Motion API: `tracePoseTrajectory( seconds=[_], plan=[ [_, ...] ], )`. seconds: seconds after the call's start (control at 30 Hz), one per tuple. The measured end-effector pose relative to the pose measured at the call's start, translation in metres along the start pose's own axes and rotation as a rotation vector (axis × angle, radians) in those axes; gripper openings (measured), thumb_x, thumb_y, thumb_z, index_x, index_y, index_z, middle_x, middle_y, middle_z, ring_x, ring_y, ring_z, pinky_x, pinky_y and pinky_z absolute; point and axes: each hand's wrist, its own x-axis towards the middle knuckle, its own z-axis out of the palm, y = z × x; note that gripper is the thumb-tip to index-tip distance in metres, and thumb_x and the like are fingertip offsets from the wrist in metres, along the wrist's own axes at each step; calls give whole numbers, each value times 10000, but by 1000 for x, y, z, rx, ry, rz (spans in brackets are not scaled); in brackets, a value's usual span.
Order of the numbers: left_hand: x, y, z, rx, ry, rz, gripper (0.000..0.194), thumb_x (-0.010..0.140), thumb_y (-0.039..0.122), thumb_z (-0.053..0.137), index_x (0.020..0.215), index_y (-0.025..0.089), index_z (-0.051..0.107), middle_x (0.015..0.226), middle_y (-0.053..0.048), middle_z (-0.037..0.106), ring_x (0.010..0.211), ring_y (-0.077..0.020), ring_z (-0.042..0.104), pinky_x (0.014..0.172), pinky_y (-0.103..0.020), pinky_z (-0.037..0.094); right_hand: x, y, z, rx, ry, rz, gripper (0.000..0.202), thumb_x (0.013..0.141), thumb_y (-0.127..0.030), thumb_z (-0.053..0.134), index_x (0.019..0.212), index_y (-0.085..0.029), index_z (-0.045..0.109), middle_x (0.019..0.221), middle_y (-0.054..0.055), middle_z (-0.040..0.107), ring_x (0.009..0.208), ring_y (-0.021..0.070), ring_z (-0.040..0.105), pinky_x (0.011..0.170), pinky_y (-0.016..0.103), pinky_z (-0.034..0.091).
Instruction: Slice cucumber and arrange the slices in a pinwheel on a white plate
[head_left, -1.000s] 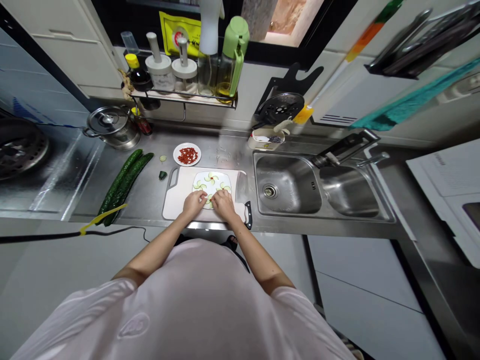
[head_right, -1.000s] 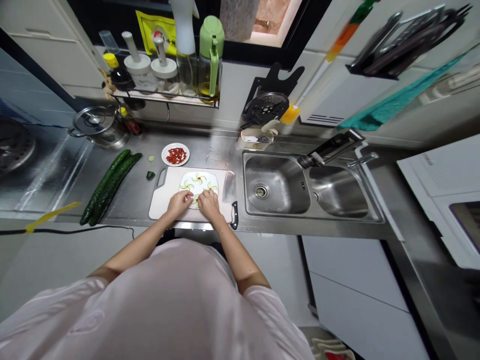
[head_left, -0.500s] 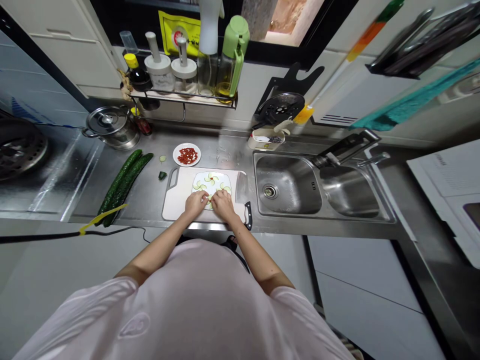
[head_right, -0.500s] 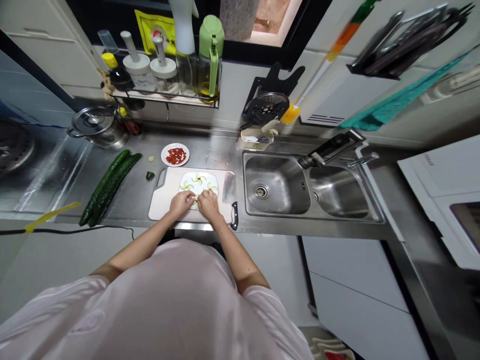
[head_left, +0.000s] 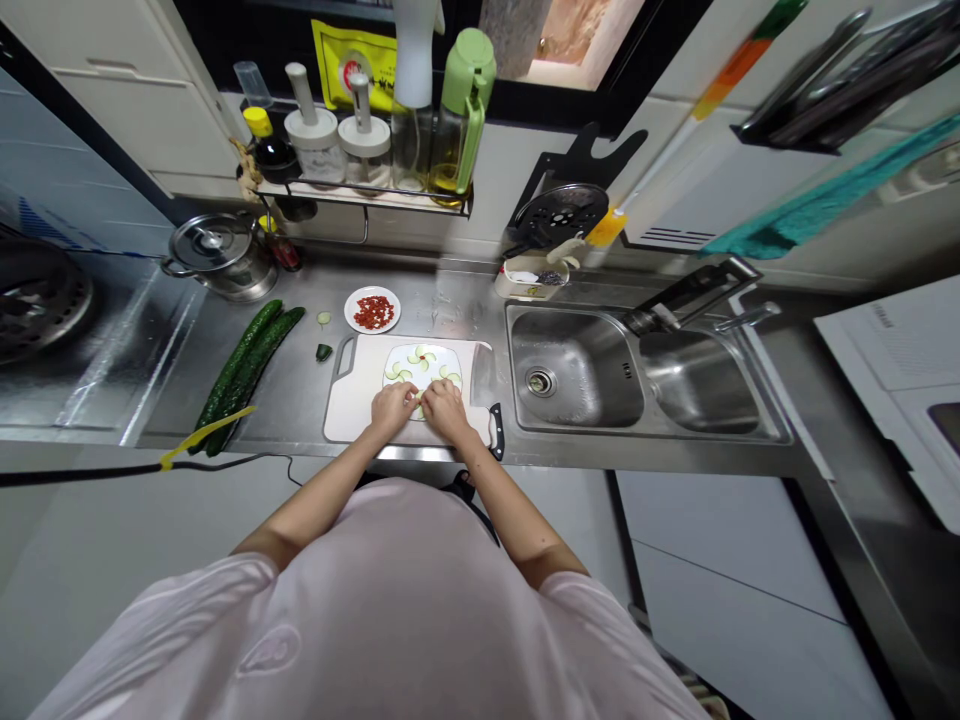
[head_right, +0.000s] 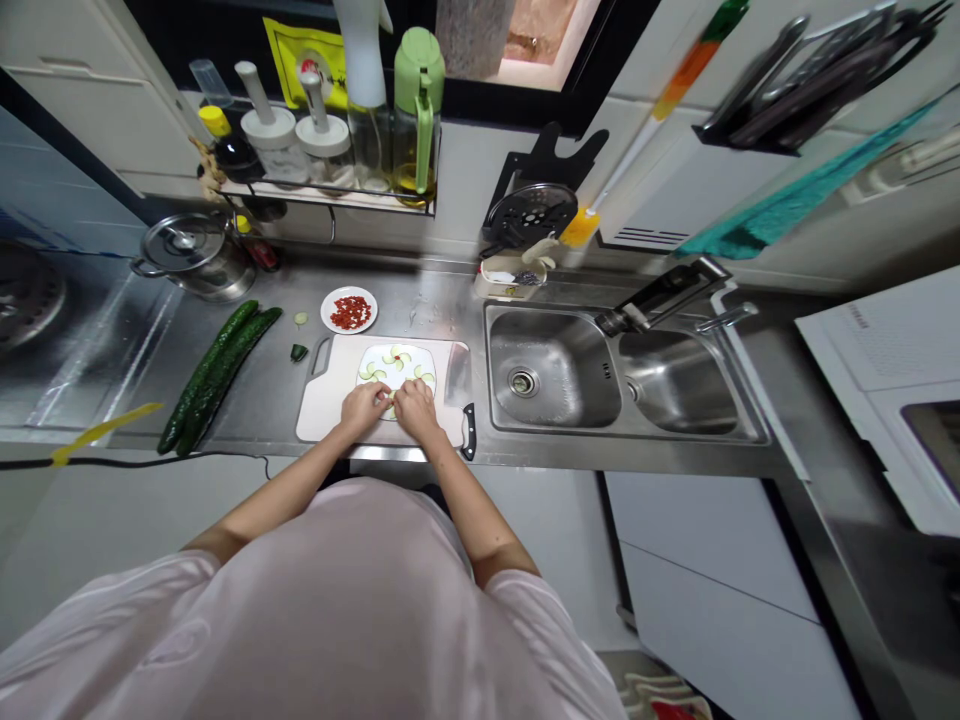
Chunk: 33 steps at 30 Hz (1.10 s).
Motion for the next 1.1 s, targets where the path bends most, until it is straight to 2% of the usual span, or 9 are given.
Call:
tracePoseTrajectory(
  seconds=[0.43, 1.1],
  plan=[
    [-1, 0, 1, 30, -1, -8, 167, 823, 313, 560, 967, 262, 627, 891, -14, 653, 915, -186, 561, 772, -283, 392, 0, 0, -2, 8, 30, 76, 166, 891, -263, 479, 893, -182, 623, 1003, 90, 529, 1007, 238, 373, 833, 342, 323],
    [-1, 4, -1, 10, -6, -36, 175, 808, 314, 579, 966, 265, 640, 906, -23, 653, 932, -192, 565, 795, -287, 401, 1, -3, -1, -2, 21, 79, 160, 889, -244, 483, 894, -184, 631, 999, 98, 531, 1010, 245, 370, 843, 362, 326]
  ],
)
